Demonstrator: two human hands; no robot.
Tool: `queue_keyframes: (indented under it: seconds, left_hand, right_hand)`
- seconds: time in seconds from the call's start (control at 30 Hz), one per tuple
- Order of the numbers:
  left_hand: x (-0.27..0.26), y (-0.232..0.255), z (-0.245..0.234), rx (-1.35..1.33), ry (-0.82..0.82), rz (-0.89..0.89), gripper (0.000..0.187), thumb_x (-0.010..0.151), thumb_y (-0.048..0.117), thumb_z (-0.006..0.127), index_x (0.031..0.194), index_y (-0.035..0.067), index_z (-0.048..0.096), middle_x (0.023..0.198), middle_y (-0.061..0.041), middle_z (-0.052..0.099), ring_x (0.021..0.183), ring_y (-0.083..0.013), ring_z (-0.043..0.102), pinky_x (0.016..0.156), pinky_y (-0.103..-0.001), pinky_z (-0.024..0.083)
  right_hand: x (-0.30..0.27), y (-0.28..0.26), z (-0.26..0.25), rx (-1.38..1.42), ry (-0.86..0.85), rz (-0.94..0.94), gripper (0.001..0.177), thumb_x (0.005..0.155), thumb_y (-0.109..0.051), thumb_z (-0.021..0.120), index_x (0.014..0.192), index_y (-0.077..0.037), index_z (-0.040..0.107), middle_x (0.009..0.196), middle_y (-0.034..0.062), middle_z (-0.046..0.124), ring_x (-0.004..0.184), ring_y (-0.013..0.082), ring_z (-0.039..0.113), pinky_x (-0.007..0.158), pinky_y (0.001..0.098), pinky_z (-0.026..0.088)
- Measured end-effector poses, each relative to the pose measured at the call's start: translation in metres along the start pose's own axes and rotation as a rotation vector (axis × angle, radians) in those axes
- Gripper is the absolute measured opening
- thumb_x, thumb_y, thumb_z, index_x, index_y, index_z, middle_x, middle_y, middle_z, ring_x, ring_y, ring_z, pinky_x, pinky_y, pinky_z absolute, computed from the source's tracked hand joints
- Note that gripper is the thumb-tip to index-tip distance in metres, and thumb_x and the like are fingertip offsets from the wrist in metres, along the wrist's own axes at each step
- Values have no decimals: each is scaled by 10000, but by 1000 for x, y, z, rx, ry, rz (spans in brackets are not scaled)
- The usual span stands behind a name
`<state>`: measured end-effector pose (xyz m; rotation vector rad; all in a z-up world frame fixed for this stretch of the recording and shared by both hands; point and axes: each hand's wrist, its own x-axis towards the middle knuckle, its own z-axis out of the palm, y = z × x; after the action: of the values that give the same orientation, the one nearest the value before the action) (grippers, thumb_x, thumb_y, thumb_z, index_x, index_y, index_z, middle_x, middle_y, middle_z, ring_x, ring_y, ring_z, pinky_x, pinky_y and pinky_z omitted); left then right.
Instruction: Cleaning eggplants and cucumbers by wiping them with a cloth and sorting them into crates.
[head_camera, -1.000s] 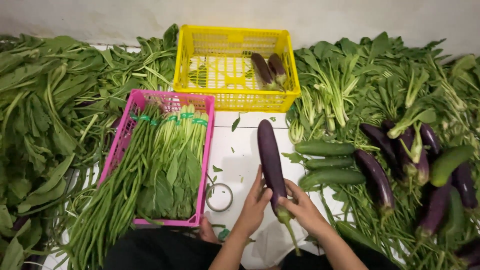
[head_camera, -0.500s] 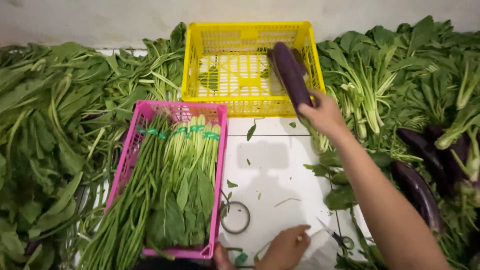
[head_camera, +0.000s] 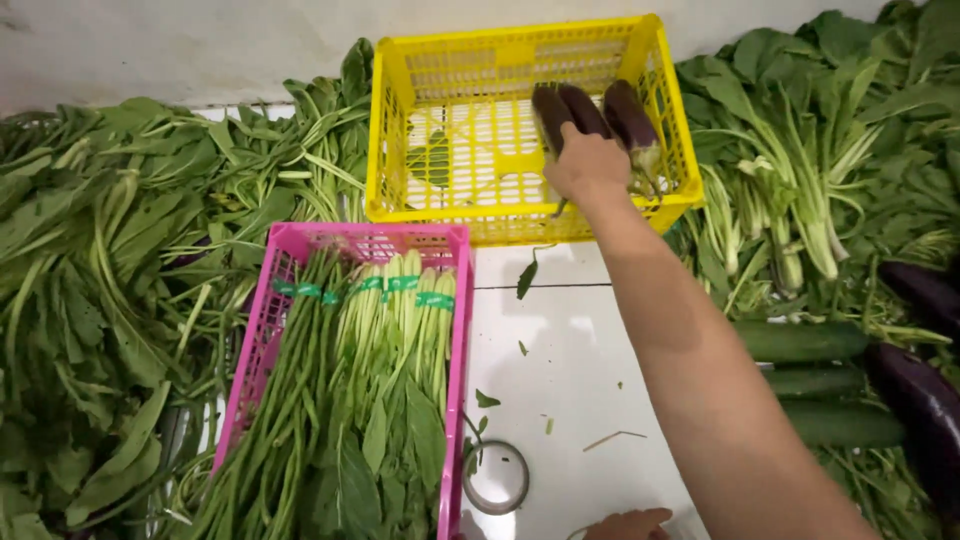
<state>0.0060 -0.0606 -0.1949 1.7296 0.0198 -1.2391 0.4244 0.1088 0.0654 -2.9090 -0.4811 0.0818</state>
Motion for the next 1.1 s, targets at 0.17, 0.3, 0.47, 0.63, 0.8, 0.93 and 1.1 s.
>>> queue_keyframes:
  seconds: [0.17,0.3,0.47,0.63,0.8,0.93,1.1]
  left_hand:
    - [-81,40,-12,-34,203,80,583,955,312,463,1535,270,496,1202,101,649,1144,-174,587,991,-349,437]
    - [-111,46,-9,-119,475,255,509,869,243,564,1369,172,632,1056,6,707,921,-189,663,832,-320,513]
    - [-153,76,-23,-97,473,205,471,940,310,556,1395,206,615,1090,35,704,1003,-191,651,898,-316,506]
    - [-155,75,-27,-70,510,275,461,969,335,537,1394,169,602,1137,-42,715,982,-259,662,872,-369,525]
    - [-156,73,-34,-20,721,374,393,934,235,569,1312,212,673,1034,21,753,888,-209,685,840,-325,533]
    - [-191,88,-37,34,718,422,331,1003,207,529,1279,113,687,1082,-145,763,1035,-394,713,918,-530,545]
    - [-233,100,-27,46,829,327,370,1001,220,491,1326,233,668,1062,2,784,1045,-259,732,920,-436,572]
  right_hand:
    - [1,-6,-4,-12,-92,62,321,900,-215,570,1158,-102,725,1092,189,743,983,416,710,804,513,565]
    - [-10,8,-15,150,-232,148,540,988,-489,575,1283,-53,694,1375,211,591,1174,418,616,994,532,508]
    - [-47,52,-27,181,156,-69,373,941,-329,571,1136,-47,717,1140,275,650,985,505,626,844,569,522]
    - [-141,78,-92,208,344,-243,292,851,-114,559,1088,-54,719,1105,205,671,939,455,633,803,526,526]
    - [-268,97,-141,431,13,-213,419,850,-108,547,1226,-47,721,959,111,761,729,232,654,691,350,543]
    - [-371,125,-99,478,-163,-104,358,933,-189,593,1237,-47,717,1062,273,733,1014,444,698,915,542,531]
    - [-459,151,-40,544,-347,60,357,898,-208,615,1229,-150,737,1045,161,776,984,342,739,902,463,576]
